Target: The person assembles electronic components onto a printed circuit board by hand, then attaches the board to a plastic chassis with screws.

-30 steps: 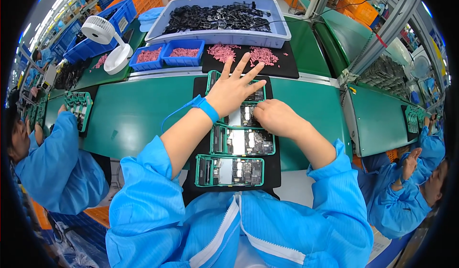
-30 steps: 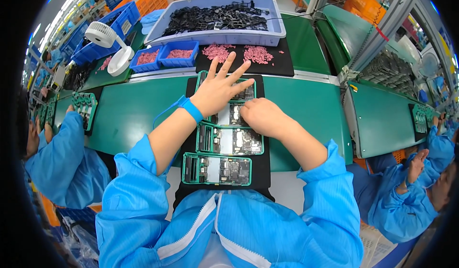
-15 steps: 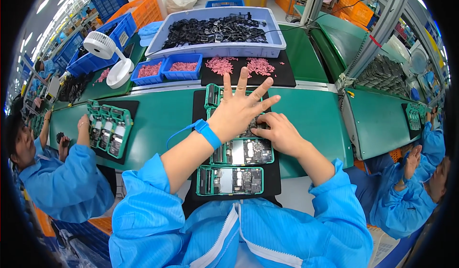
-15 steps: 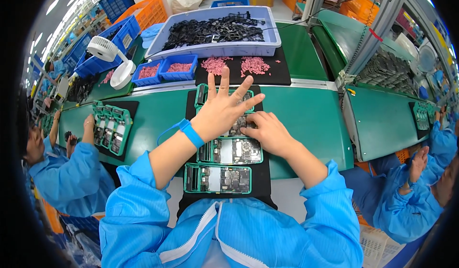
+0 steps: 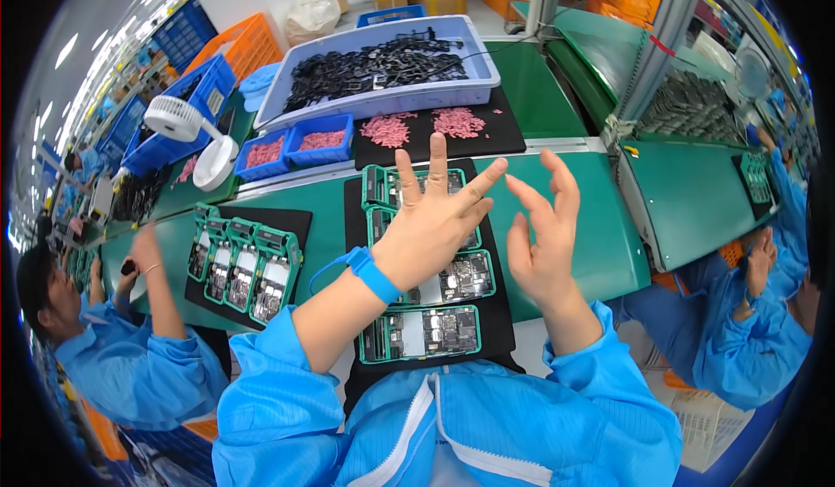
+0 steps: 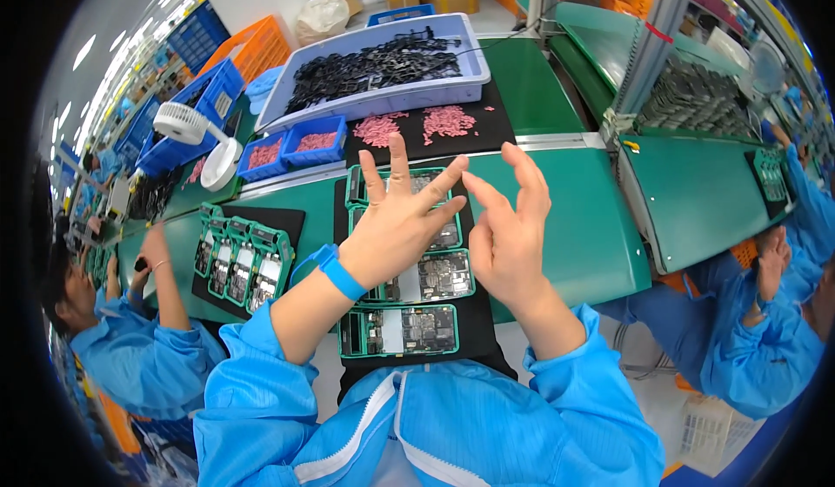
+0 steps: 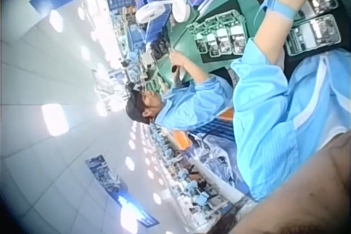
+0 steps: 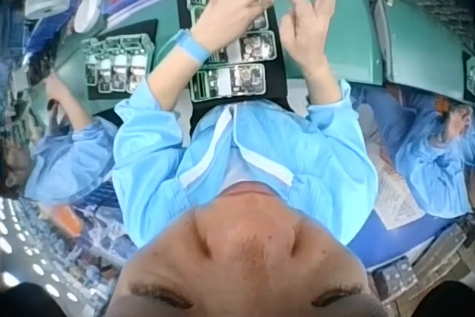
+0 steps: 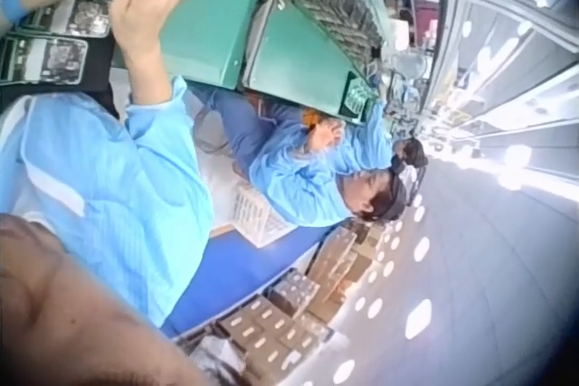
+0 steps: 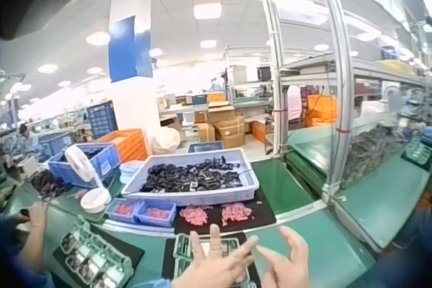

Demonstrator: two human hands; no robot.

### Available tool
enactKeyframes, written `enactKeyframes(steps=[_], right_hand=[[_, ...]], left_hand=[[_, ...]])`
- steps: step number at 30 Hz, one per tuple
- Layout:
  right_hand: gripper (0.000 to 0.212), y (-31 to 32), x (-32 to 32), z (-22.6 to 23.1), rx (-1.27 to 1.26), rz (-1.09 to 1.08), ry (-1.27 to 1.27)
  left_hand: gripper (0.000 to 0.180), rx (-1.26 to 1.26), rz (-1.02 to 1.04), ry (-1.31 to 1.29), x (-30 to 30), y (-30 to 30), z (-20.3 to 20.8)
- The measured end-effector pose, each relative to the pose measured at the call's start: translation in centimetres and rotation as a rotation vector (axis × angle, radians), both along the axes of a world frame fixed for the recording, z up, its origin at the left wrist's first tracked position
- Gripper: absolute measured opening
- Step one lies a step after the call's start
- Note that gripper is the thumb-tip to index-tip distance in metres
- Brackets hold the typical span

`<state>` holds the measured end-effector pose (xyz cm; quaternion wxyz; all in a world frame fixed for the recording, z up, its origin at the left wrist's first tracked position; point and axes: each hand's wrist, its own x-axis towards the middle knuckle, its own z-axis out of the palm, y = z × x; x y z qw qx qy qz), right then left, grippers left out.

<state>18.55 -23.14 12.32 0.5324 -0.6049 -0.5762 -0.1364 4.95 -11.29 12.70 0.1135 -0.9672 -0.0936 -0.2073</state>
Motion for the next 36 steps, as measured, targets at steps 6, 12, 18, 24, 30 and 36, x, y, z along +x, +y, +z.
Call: enactKeyframes(steps=[6, 12, 18, 24, 30, 36], right_hand=[[0.054, -2.0, -2.2, 0.8, -0.170, -0.036, -0.057], [0.048, -2.5, -3.2, 0.6, -0.208, 0.022, -0.040], [0.045, -3.0, -3.0, 1.4, -0.209, -0.037, -0.053], [0.041, -3.0, -2.7, 1.2, -0.156, 0.021, -0.091], [0.042, -2.2, -1.3, 1.2, -0.116, 0.038, -0.048], [0.046, 2.8, 4.8, -5.7, -0.321, 0.144, 0.715]], left_hand=[[0.048, 0.146, -0.052, 0.062, 1.5, -1.9, -0.4], [0.058, 0.098, -0.139, 0.011, 1.5, -2.3, -0.6], [0.056, -0.028, -0.193, -0.033, 1.6, -2.9, 0.5], [0.053, -0.091, -0.248, -0.041, 1.4, -2.8, 0.5], [0.026, -0.105, -0.238, -0.043, -0.2, -2.2, 1.2], [0.040, -0.367, -0.201, -0.076, -5.1, -2.1, 3.7]])
